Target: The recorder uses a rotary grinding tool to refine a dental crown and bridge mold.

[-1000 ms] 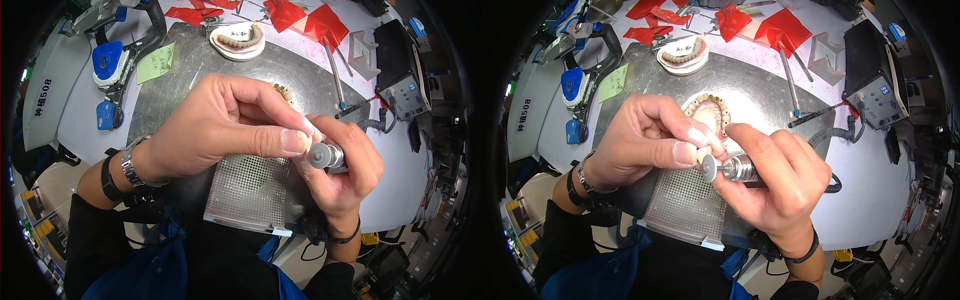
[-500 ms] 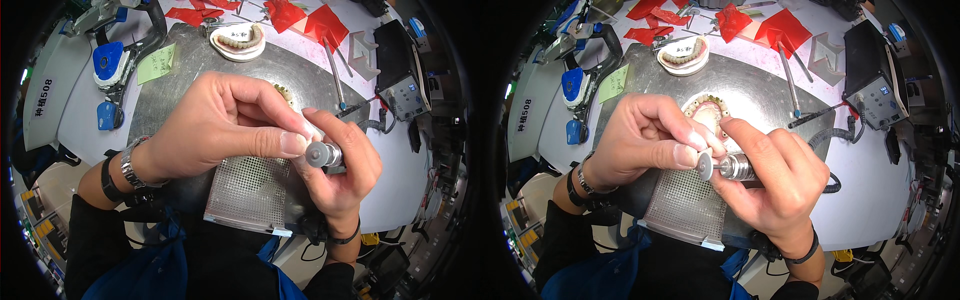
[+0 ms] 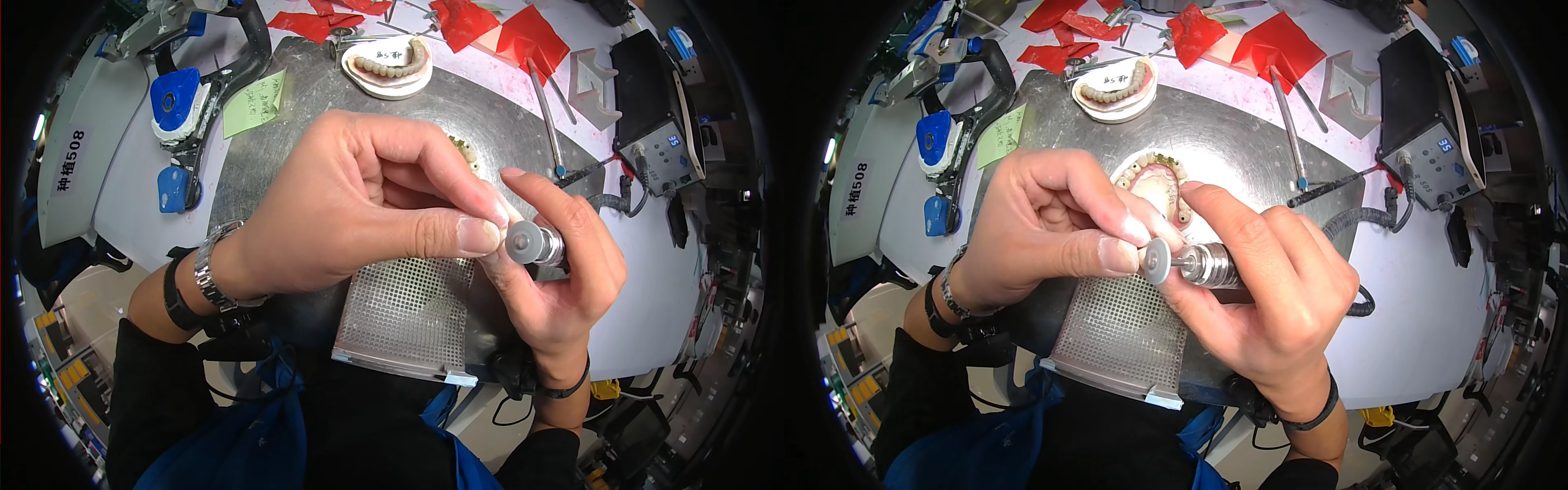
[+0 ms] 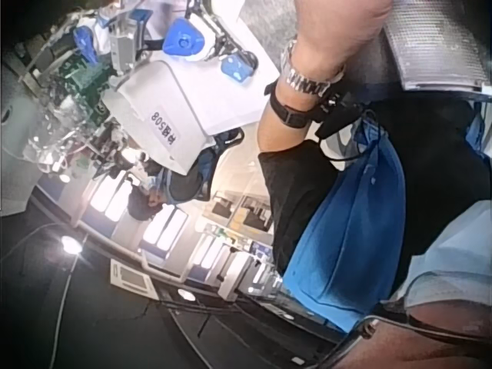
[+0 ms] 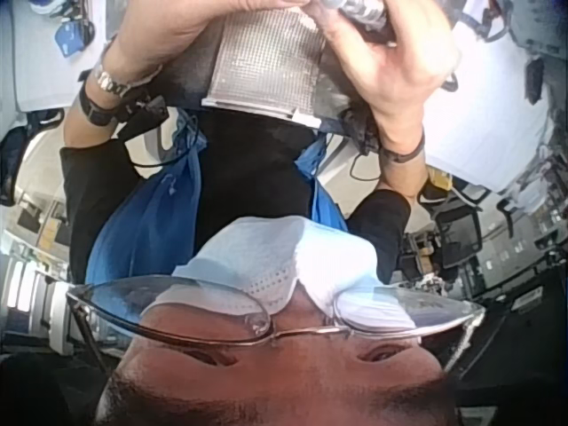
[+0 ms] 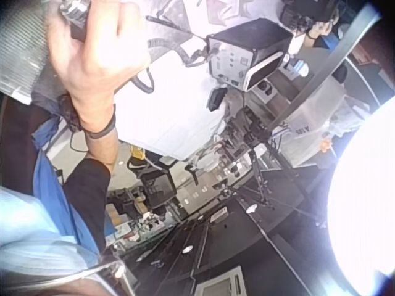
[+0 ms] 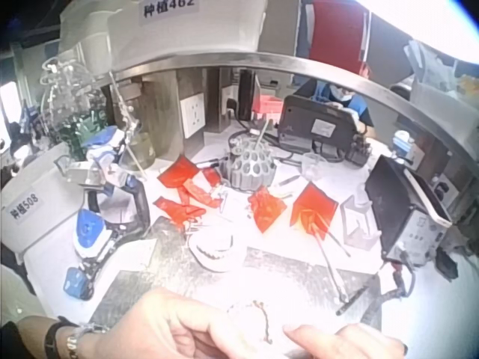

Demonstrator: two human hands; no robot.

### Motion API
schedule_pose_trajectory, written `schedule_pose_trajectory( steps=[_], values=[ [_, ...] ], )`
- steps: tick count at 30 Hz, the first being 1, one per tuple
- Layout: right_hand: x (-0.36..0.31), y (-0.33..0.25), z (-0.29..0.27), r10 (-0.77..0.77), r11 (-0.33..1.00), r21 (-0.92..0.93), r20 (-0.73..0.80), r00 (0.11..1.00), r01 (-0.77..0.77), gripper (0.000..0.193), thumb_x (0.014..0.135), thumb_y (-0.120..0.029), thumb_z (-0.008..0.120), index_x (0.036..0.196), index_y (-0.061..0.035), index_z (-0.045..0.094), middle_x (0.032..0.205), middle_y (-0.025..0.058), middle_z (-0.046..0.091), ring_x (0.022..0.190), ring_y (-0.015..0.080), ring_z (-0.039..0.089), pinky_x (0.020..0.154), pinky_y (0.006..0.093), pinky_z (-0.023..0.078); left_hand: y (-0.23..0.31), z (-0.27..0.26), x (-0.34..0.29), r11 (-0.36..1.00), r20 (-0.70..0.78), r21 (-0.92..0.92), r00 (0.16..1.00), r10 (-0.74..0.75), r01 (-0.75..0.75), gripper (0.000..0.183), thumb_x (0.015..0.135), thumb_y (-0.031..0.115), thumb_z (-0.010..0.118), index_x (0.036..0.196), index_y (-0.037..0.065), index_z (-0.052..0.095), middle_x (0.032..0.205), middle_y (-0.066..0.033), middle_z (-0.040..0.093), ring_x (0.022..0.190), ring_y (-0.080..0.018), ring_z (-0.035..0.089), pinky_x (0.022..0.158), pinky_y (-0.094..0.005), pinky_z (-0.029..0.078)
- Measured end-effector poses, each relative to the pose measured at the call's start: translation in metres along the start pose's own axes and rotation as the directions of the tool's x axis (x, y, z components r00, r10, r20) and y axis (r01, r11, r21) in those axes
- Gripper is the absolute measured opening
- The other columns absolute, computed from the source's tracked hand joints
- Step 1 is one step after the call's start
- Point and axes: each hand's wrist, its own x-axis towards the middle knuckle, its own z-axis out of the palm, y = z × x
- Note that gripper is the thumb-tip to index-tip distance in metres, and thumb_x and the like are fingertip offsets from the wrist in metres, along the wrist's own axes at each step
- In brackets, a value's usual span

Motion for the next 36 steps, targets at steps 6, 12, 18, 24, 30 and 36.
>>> schedule_pose_trajectory(
  steps=[6,12,18,24,30,36],
  values=[
    [0.0,-0.0007,-0.0014,0.019,1.0,-0.001,0.015,1.0,-0.019,0.043,0.075,-0.022,0.084,0.108,0.0028,0.072,0.077,0.0075,0.065,0.06,0.0123,0.052,0.056,0.0257,0.04,0.0008,0.0001,-0.0004,0.999,-0.013,0.034,1.0,0.002,-0.001,0.014,0.083,-0.006,0.074,0.091,-0.003,0.063,0.101,-0.0292,0.071,0.095,-0.0251,0.073,0.085,-0.0337,0.06],
    [0.0001,-0.0002,-0.0015,0.015,1.0,-0.009,0.023,1.0,-0.015,0.044,0.072,-0.016,0.082,0.11,0.003,0.072,0.082,0.0091,0.067,0.061,0.0125,0.053,0.057,0.0255,0.042,0.0014,0.0004,-0.0008,0.998,-0.004,0.062,0.999,0.034,-0.033,0.015,0.082,-0.009,0.074,0.091,-0.003,0.063,0.102,-0.0287,0.071,0.096,-0.0248,0.073,0.086,-0.0335,0.059],
    [0.0001,0.0017,-0.0022,0.004,1.0,-0.003,0.013,1.0,-0.004,0.045,0.07,-0.014,0.08,0.11,0.0033,0.072,0.086,0.0108,0.069,0.061,0.0133,0.054,0.058,0.0258,0.043,0.0013,0.0012,-0.0012,0.999,-0.041,0.053,0.999,0.016,-0.014,0.016,0.082,-0.009,0.075,0.092,-0.003,0.063,0.101,-0.0263,0.072,0.094,-0.0235,0.073,0.086,-0.0331,0.06],
    [0.0006,0.0032,-0.0032,-0.016,0.999,-0.045,0.026,1.0,0.017,0.044,0.069,-0.019,0.085,0.106,0.0026,0.072,0.084,0.0095,0.069,0.06,0.014,0.054,0.056,0.0263,0.042,0.0018,0.0017,-0.0012,0.997,-0.04,0.073,0.999,-0.007,0.01,0.015,0.083,-0.007,0.075,0.092,-0.003,0.064,0.101,-0.0261,0.072,0.092,-0.0234,0.073,0.084,-0.033,0.06],
    [0.0002,0.0024,-0.0033,-0.004,0.999,-0.037,0.028,1.0,0.005,0.042,0.07,-0.023,0.087,0.101,0.0013,0.074,0.079,0.0081,0.068,0.058,0.014,0.053,0.053,0.0267,0.04,0.0039,0.0018,-0.0021,0.997,-0.039,0.06,0.998,-0.041,0.043,0.014,0.084,-0.006,0.074,0.093,-0.003,0.063,0.1,-0.0262,0.072,0.092,-0.0251,0.073,0.085,-0.0347,0.061],
    [-0.0001,0.0013,-0.0037,-0.001,1.0,-0.026,0.022,1.0,0.002,0.04,0.07,-0.022,0.087,0.099,0.0013,0.074,0.077,0.0079,0.067,0.057,0.0137,0.052,0.052,0.0267,0.039,0.0005,0.0022,-0.0009,0.998,-0.018,0.057,1.0,0.02,-0.018,0.014,0.084,-0.007,0.073,0.093,-0.004,0.063,0.099,-0.0263,0.072,0.093,-0.0267,0.074,0.085,-0.0357,0.061]
  ],
)
